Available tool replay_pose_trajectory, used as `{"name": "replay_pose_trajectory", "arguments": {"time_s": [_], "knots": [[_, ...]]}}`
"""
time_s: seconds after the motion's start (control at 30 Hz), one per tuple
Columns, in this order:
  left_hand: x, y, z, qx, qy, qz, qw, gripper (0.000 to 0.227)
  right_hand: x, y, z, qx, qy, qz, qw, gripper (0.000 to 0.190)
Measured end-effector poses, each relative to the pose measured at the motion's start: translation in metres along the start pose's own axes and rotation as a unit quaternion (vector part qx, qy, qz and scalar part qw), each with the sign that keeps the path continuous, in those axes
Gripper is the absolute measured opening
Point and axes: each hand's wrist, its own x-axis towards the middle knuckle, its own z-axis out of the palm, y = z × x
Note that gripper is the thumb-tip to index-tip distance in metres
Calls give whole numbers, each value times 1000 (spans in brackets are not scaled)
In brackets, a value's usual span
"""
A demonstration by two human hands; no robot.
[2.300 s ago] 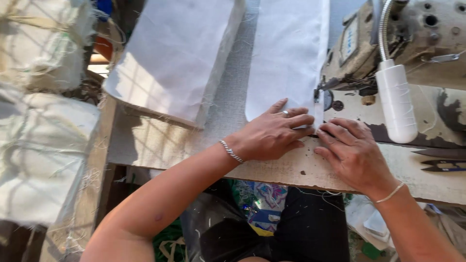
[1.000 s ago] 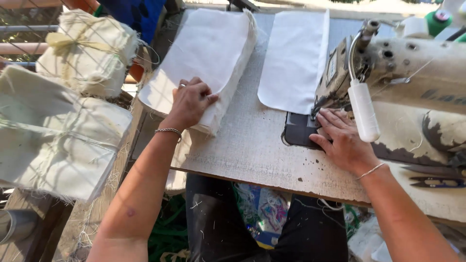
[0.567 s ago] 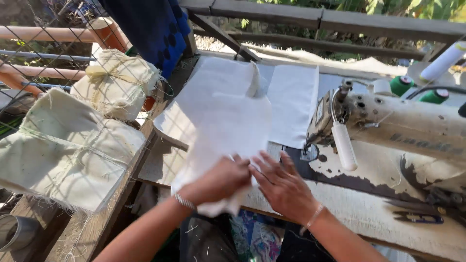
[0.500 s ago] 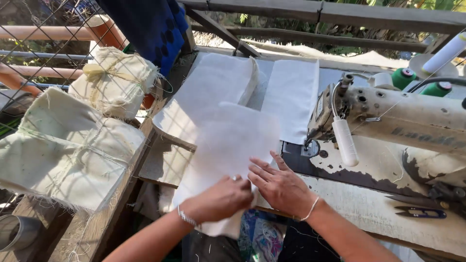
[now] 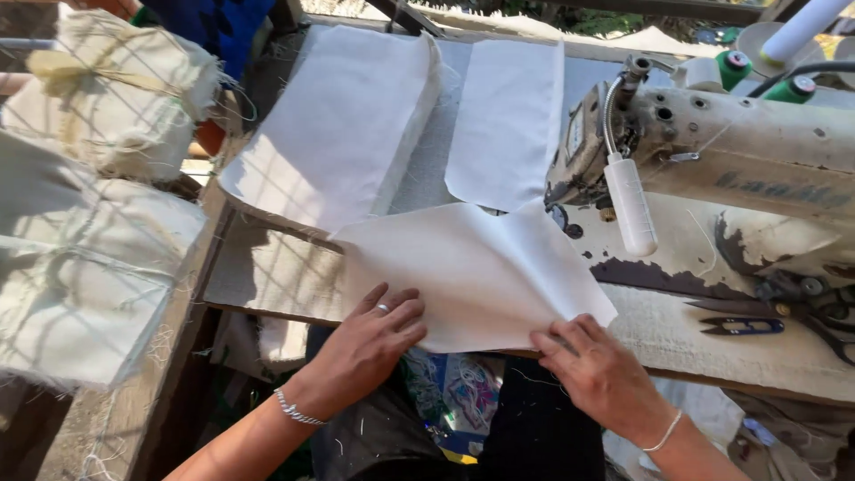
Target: Folding and stacking white fabric pieces at a sewing workstation.
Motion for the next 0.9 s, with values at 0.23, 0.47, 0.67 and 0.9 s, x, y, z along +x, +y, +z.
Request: {"name": "replay_pose_trajectory", "arguments": {"time_s": [0.23, 0.47, 0.67, 0.9], "knots": [[-58, -27, -2, 74, 32, -55, 995, 30, -15, -1, -2, -52, 31, -9, 998, 37], [-47, -12, 6, 62, 53, -62, 995, 43, -46, 8, 18, -3, 51, -12, 999, 31], [-12, -8, 13, -18, 51, -100, 994, 24, -51, 34, 0, 62, 60, 81, 993, 14], [-19, -35, 31, 35, -42, -157, 986, 26, -44, 35, 1, 121, 33, 208, 970, 12]]}}
